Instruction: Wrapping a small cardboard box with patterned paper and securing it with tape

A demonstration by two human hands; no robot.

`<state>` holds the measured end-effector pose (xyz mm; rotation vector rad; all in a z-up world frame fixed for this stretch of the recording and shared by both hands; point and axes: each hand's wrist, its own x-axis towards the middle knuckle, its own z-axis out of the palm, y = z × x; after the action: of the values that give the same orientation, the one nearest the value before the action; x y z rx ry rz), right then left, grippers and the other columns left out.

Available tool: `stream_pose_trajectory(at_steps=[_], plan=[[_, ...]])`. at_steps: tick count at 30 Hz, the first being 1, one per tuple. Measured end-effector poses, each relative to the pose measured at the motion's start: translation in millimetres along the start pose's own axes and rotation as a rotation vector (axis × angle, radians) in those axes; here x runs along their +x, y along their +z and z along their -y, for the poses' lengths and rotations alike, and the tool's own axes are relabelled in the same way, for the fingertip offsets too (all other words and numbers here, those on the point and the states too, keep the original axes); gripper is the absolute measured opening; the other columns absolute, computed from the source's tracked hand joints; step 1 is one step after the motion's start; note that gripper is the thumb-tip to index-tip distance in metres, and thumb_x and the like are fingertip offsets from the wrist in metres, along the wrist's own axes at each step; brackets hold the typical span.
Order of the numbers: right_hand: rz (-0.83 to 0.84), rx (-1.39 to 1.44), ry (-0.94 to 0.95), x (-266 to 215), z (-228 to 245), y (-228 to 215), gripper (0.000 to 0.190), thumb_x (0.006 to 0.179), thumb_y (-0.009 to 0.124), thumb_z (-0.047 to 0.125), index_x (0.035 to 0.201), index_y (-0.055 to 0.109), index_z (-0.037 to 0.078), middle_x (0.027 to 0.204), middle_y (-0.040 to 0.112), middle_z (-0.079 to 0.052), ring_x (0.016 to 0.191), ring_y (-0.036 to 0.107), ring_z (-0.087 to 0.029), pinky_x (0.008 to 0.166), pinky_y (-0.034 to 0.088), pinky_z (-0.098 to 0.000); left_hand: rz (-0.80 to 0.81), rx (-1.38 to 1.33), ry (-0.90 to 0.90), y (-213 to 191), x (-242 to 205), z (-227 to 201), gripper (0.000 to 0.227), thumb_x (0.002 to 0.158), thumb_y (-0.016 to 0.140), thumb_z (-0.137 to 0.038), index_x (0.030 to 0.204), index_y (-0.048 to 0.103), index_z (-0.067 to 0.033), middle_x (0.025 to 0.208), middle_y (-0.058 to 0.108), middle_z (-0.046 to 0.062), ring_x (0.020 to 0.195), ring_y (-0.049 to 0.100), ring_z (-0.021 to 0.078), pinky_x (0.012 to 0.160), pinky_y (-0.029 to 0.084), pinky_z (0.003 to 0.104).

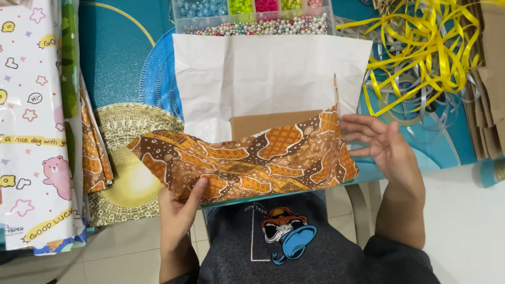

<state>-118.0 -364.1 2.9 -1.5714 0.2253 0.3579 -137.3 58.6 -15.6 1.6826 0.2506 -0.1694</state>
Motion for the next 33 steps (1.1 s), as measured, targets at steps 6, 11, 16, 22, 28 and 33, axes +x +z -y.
stream_pose_trajectory(at_steps=[6,11,16,22,28,33], plan=[[-0.282,-0.090,-0.233,-18.7,-7.9,49.5,0.077,0.087,0.068,0.044,0.148,0.044,0.004,0.113,0.059,-0.005,0.109,0.060,-0.016,0.102,0.046,-0.0299,0.039,0.102,0.129,3.3,3.2,-10.6,0.026,0.096,0.070,-0.021,0.075,0.068,-0.0065,0.073,0.068,0.000,0.071,0.063,0.0103,0.065,0.049,0.025],[-0.647,-0.237,-0.285,-13.7,-23.4,61.8,0.027,0.104,0.066,0.031,0.115,0.061,0.006,0.106,0.066,0.001,0.095,0.057,-0.006,0.079,0.047,-0.0224,-0.176,0.144,0.173,1.8,8.5,8.3,0.016,0.098,0.071,-0.018,0.098,0.074,-0.0024,0.079,0.072,0.003,0.072,0.063,0.0084,0.060,0.051,0.023],[-0.744,-0.439,-0.454,-6.5,-30.8,55.0,0.027,0.109,0.073,0.014,0.090,0.056,0.005,0.055,0.048,-0.004,0.040,0.042,-0.009,0.040,0.036,-0.0218,-0.277,0.328,0.383,-2.0,24.5,14.7,0.042,0.100,0.075,-0.015,0.063,0.055,-0.0077,0.037,0.041,0.005,0.040,0.033,0.0132,0.044,0.030,0.028],[-0.734,-0.566,-0.421,-13.7,-26.7,56.6,0.032,0.108,0.073,0.013,0.085,0.054,0.005,0.047,0.042,-0.005,0.040,0.035,-0.009,0.043,0.030,-0.0238,-0.288,0.487,0.358,-3.8,25.3,10.5,0.053,0.104,0.073,-0.024,0.060,0.047,-0.0100,0.036,0.037,0.006,0.039,0.031,0.0174,0.045,0.030,0.030],[-0.685,-0.729,-0.211,-22.0,-7.5,67.1,0.038,0.109,0.066,0.029,0.085,0.042,0.011,0.065,0.030,0.005,0.060,0.023,-0.009,0.055,0.022,-0.0287,-0.274,0.817,0.380,-1.6,23.6,2.8,0.044,0.109,0.063,-0.036,0.075,0.045,-0.0140,0.055,0.038,-0.001,0.050,0.035,0.0170,0.048,0.029,0.035],[-0.669,-0.995,-0.146,-24.3,-3.1,56.6,0.045,0.110,0.064,0.038,0.083,0.041,0.011,0.061,0.034,0.002,0.059,0.030,-0.016,0.058,0.029,-0.0351,-0.567,1.035,0.704,13.5,15.1,-36.7,0.034,0.111,0.068,-0.024,0.125,0.060,0.0058,0.116,0.064,0.020,0.106,0.062,0.0319,0.087,0.053,0.040]])
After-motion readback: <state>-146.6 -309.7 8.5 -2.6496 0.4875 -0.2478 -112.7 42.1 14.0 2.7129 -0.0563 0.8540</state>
